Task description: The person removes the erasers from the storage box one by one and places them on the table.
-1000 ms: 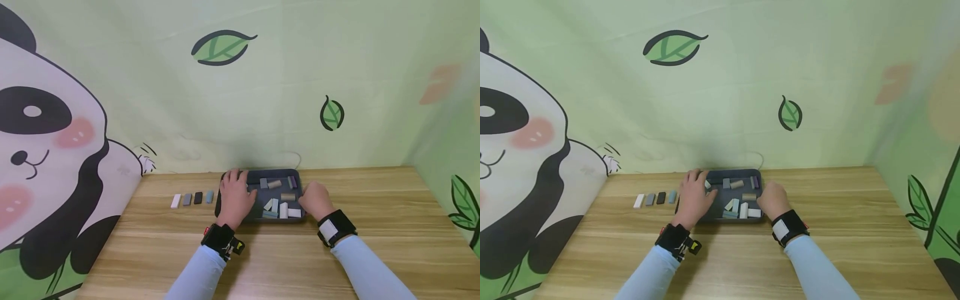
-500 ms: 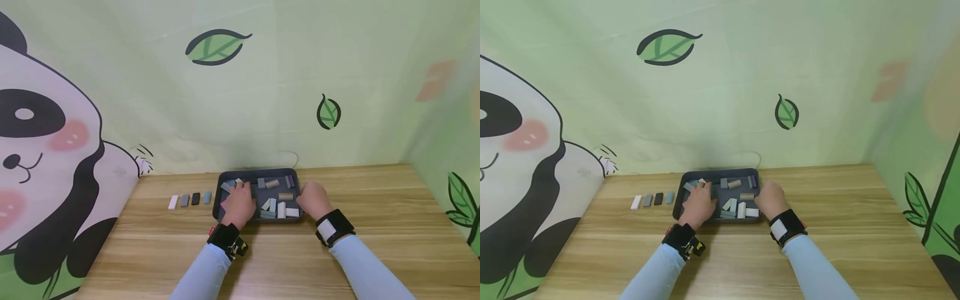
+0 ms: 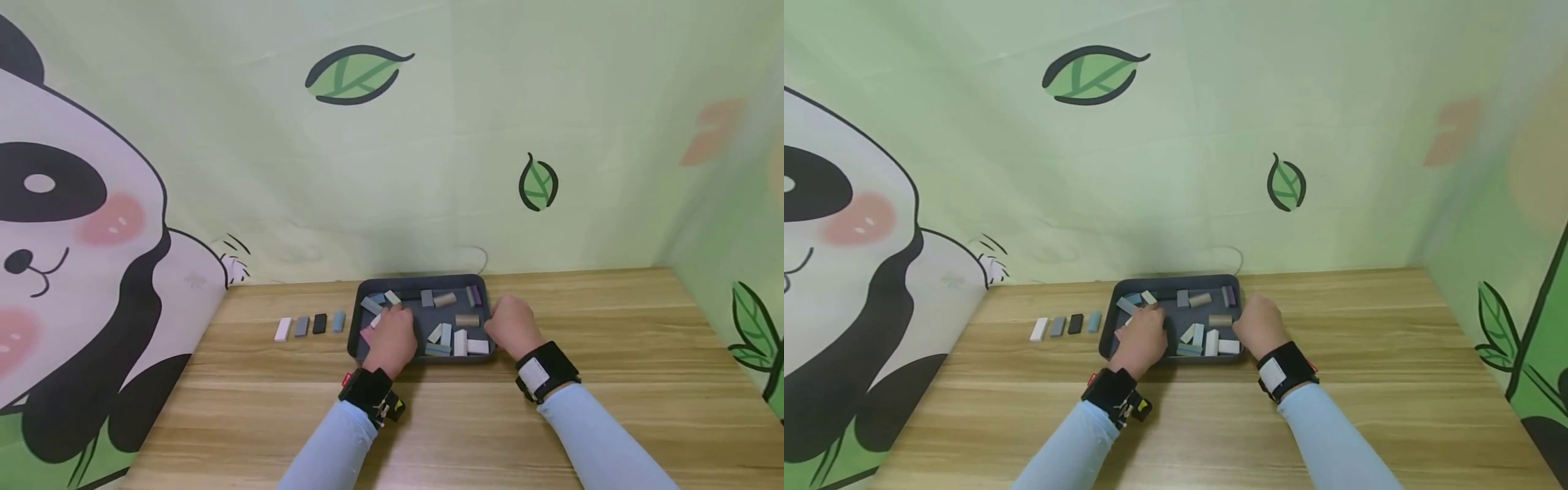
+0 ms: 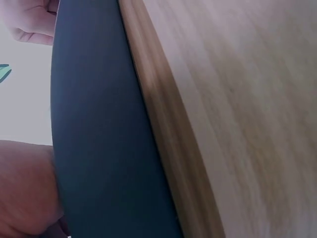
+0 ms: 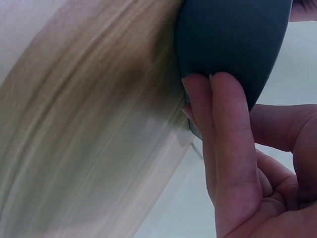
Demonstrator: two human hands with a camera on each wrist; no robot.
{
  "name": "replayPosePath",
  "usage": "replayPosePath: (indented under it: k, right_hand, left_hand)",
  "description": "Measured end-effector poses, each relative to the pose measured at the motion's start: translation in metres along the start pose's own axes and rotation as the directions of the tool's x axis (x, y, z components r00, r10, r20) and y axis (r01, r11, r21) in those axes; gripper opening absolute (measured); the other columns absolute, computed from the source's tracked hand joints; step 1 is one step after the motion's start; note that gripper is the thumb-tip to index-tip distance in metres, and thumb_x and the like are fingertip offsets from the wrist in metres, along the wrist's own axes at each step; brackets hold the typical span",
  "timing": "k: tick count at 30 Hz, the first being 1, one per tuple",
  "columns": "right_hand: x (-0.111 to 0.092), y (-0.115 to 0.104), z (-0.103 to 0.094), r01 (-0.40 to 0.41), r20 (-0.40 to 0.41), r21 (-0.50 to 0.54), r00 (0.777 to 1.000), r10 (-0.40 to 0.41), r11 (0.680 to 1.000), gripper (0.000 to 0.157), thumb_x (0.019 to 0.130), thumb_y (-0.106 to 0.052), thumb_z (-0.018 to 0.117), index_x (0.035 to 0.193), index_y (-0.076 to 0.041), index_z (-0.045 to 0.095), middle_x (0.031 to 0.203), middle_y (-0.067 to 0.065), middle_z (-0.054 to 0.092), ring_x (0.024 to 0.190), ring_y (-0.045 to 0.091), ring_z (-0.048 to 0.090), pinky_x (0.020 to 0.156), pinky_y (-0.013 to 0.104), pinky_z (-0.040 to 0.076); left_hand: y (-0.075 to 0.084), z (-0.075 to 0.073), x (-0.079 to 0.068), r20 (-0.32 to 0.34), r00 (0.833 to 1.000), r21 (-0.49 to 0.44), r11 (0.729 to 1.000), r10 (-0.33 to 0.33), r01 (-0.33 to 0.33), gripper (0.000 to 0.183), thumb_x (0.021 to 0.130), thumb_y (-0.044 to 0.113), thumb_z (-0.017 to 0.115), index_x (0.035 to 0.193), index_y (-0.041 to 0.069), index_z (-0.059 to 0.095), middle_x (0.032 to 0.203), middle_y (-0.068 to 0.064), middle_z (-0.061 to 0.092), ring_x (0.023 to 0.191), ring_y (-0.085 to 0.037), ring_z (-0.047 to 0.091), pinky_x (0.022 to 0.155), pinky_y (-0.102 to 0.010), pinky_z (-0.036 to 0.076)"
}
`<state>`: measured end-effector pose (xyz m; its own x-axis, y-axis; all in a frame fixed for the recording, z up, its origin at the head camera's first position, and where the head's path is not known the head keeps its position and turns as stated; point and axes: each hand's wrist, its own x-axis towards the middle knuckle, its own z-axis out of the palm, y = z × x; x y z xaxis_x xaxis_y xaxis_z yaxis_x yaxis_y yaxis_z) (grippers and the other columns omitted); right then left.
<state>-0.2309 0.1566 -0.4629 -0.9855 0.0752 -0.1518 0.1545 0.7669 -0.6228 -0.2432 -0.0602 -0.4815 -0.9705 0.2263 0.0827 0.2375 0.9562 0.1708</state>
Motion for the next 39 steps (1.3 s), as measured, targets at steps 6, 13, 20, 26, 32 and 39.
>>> replayPosePath:
  k: [6, 13, 20, 26, 32, 39]
  right_hand:
    - [0.000, 0.000, 0.000, -0.003, 0.006, 0.000, 1.000, 0.003, 1.000, 0.016, 0.080, -0.003, 0.058, 0.068, -0.001, 0.068, 0.058, 0.007, 0.062, 0.044, 0.014, 0.059, 0.041, 0.021, 0.043]
    - [0.000, -0.001, 0.000, 0.006, -0.001, -0.030, 1.000, -0.006, 1.000, 0.016, 0.079, -0.004, 0.058, 0.066, -0.002, 0.067, 0.058, 0.006, 0.062, 0.044, 0.013, 0.058, 0.041, 0.022, 0.043]
    - [0.001, -0.001, 0.000, 0.006, -0.010, -0.048, 1.000, -0.006, 0.999, 0.014, 0.079, -0.004, 0.058, 0.069, -0.001, 0.068, 0.059, 0.007, 0.063, 0.044, 0.014, 0.058, 0.042, 0.023, 0.043]
    - [0.000, -0.002, 0.000, 0.031, -0.026, -0.062, 0.999, -0.032, 0.998, 0.023, 0.076, -0.003, 0.057, 0.053, -0.007, 0.056, 0.047, -0.001, 0.049, 0.039, 0.012, 0.051, 0.039, 0.022, 0.034]
    - [-0.002, -0.003, -0.001, 0.049, -0.033, -0.072, 0.998, -0.051, 0.996, 0.033, 0.074, -0.002, 0.057, 0.046, -0.012, 0.044, 0.043, -0.004, 0.038, 0.037, 0.012, 0.044, 0.039, 0.023, 0.029]
    - [-0.002, -0.003, -0.001, 0.038, -0.028, -0.062, 0.999, -0.040, 0.997, 0.031, 0.076, -0.003, 0.057, 0.048, -0.011, 0.048, 0.044, -0.004, 0.037, 0.038, 0.012, 0.045, 0.039, 0.022, 0.030]
  left_hand:
    - [-0.002, -0.005, -0.003, 0.005, 1.000, -0.083, 0.997, -0.008, 0.009, 0.022, 0.079, 0.005, 0.065, 0.100, 0.007, 0.069, 0.098, -0.009, 0.068, 0.093, -0.026, 0.061, 0.085, -0.039, 0.048]
    - [-0.008, -0.005, -0.002, 0.071, 0.991, -0.172, 0.977, -0.115, 0.126, 0.027, 0.082, 0.004, 0.063, 0.108, 0.011, 0.067, 0.109, -0.008, 0.068, 0.103, -0.024, 0.061, 0.093, -0.050, 0.045]
    - [-0.012, -0.008, -0.003, 0.064, 0.984, -0.182, 0.967, -0.169, 0.178, 0.019, 0.082, 0.004, 0.062, 0.100, 0.008, 0.068, 0.105, -0.012, 0.068, 0.098, -0.026, 0.063, 0.087, -0.060, 0.044]
    - [-0.021, -0.011, -0.003, 0.044, 0.993, -0.205, 0.972, -0.106, 0.113, 0.009, 0.078, 0.002, 0.061, 0.083, 0.007, 0.067, 0.079, -0.006, 0.065, 0.066, -0.017, 0.053, 0.061, -0.036, 0.046]
    - [-0.042, -0.020, -0.001, -0.078, 0.996, -0.279, 0.960, -0.048, 0.024, 0.013, 0.083, 0.007, 0.062, 0.093, 0.006, 0.070, 0.088, -0.006, 0.069, 0.076, -0.018, 0.061, 0.064, -0.031, 0.048]
    - [-0.076, -0.043, -0.008, -0.199, 0.964, -0.447, 0.892, -0.178, 0.073, 0.026, 0.086, 0.010, 0.061, 0.111, 0.003, 0.065, 0.093, -0.009, 0.068, 0.075, -0.018, 0.063, 0.067, -0.034, 0.052]
